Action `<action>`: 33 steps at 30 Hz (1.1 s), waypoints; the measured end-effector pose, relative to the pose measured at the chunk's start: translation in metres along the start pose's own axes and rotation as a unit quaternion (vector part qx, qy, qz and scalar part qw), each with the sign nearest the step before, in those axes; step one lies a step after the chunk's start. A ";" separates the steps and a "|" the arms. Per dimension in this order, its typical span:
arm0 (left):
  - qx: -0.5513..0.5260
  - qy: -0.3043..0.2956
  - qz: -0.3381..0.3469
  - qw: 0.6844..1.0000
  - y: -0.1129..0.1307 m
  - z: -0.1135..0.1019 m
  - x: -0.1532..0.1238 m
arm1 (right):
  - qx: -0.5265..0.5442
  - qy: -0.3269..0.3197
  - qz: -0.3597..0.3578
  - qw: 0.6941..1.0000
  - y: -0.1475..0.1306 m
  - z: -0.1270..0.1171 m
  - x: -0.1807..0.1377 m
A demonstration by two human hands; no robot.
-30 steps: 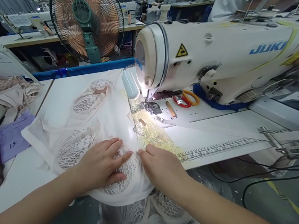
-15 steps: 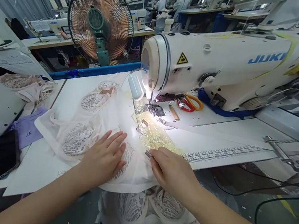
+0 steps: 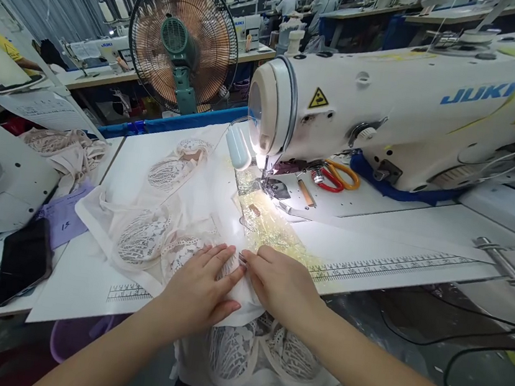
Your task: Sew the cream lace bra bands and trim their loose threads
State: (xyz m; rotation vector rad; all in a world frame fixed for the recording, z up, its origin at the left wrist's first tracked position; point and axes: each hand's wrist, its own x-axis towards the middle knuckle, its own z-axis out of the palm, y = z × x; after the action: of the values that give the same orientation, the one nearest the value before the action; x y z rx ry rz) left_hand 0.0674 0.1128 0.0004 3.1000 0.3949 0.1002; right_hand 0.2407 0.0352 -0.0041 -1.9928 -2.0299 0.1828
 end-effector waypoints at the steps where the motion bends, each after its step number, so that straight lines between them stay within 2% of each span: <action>1: 0.000 0.002 0.000 1.000 0.000 0.001 0.000 | -0.001 -0.006 0.000 1.000 -0.001 -0.001 0.001; 12: 0.025 0.022 0.002 0.999 0.002 0.003 0.000 | -0.028 -0.086 -0.036 0.995 0.004 -0.018 -0.007; 19: 0.032 0.020 0.003 0.999 0.003 0.002 0.001 | -0.014 -0.044 -0.028 0.999 0.003 -0.016 -0.004; 25: 0.029 0.021 0.004 0.999 0.002 0.002 0.002 | 0.007 -0.060 -0.028 0.998 0.000 -0.008 0.003; 33: 0.037 0.025 0.003 0.999 0.004 0.003 0.001 | -0.022 -0.068 -0.036 0.997 0.010 -0.020 -0.019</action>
State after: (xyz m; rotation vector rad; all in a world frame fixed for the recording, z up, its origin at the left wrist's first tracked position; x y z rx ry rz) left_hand 0.0701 0.1089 -0.0027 3.1770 0.4012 0.1683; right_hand 0.2561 0.0142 0.0097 -1.9793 -2.2028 0.2690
